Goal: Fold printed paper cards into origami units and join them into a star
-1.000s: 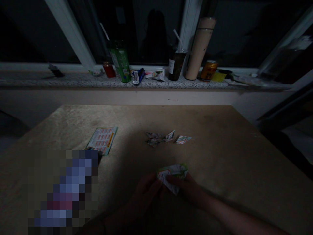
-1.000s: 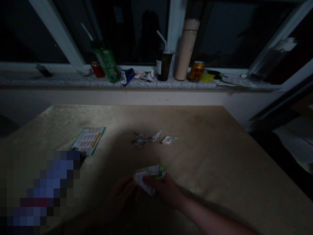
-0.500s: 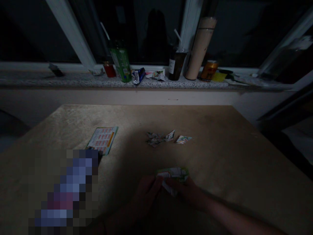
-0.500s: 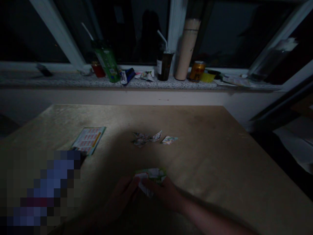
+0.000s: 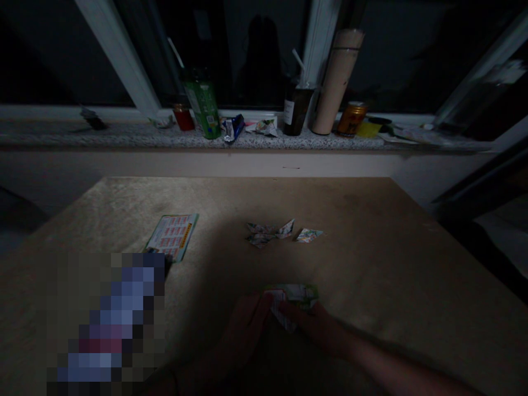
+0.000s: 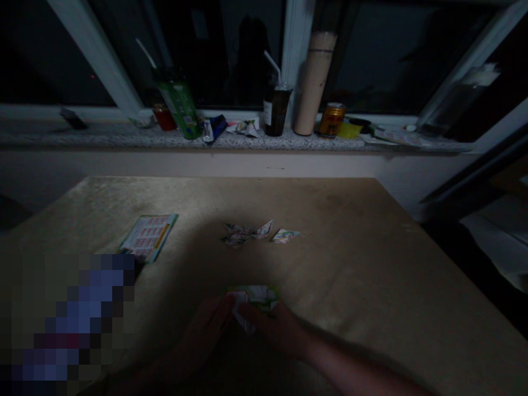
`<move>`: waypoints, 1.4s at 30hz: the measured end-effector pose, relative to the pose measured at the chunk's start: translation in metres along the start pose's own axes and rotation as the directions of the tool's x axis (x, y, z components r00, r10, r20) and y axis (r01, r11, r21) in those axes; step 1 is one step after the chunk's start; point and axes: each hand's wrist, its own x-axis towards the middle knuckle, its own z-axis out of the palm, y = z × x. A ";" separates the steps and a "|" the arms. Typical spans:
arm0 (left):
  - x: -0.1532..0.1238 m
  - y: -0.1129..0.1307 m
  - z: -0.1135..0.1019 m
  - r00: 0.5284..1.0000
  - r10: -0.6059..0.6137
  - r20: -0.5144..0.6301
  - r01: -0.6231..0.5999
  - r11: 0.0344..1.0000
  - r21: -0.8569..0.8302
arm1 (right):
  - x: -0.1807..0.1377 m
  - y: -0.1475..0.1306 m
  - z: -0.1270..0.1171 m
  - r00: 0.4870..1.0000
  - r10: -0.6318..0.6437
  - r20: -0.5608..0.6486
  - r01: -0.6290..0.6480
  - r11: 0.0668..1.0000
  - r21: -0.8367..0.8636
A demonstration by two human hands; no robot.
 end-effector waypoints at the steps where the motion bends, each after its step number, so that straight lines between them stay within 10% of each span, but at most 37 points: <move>1: 0.001 -0.001 0.001 1.000 -0.002 -0.007 0.002 1.000 0.001 | 0.000 -0.001 0.000 1.000 -0.009 -0.002 0.009 1.000 -0.008; 15: -0.001 0.003 -0.002 0.962 -0.169 0.215 0.221 0.944 -0.246 | -0.001 -0.010 0.002 0.999 -0.005 0.033 0.007 0.998 -0.060; 35: 0.003 0.003 -0.001 0.988 -0.107 0.115 0.118 0.989 -0.094 | 0.003 0.002 -0.003 0.982 -0.133 0.136 0.130 0.991 0.031; 42: 0.009 -0.005 0.003 0.969 -0.245 0.020 0.238 0.918 -0.319 | 0.016 0.020 -0.013 0.969 -0.245 0.016 0.227 0.917 0.328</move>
